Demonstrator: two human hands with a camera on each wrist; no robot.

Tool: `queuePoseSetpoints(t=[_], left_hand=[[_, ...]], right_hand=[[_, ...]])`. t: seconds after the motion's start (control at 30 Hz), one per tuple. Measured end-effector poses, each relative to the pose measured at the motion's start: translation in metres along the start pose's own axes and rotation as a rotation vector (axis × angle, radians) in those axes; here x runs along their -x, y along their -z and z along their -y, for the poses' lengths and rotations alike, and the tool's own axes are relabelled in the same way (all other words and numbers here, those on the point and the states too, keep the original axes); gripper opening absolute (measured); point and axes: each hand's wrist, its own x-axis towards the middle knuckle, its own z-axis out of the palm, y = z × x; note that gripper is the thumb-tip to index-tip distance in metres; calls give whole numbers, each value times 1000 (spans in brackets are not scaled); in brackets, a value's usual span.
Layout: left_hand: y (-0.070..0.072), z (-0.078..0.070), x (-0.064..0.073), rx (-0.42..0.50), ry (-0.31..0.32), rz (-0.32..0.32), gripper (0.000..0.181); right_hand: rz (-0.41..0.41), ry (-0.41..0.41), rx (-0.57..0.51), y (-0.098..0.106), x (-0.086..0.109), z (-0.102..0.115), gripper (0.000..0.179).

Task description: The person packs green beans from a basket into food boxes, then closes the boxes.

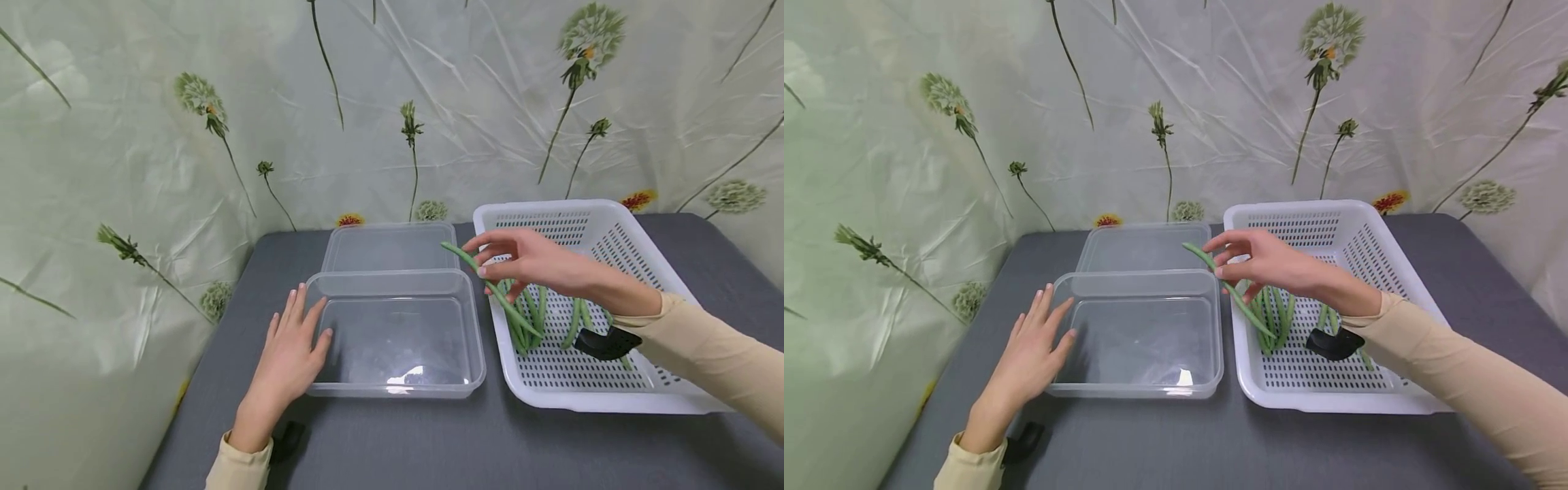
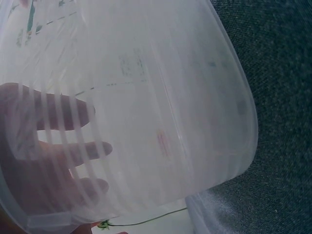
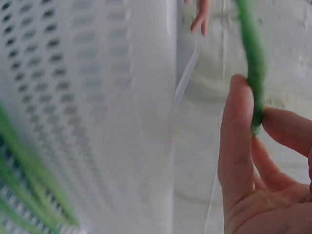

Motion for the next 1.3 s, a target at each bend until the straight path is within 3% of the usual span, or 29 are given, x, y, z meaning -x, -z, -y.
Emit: queuePoseSetpoints(t=[0.33,0.77,1.0,1.3], left_hand=[[2,-4,-6,5,3,3,54],[1,-5,-6,10,9,2,53],[1,-6,-4,-1,13,-5,54],[2,-4,-1,-19,22,-2,57]], right_hand=[[91,16,-9,-28,-29,12,51],[155,23,24,-59,-51,0,48],[159,35,13,-55,-47,3,49],[66,87,13,-33,-31,10,43]])
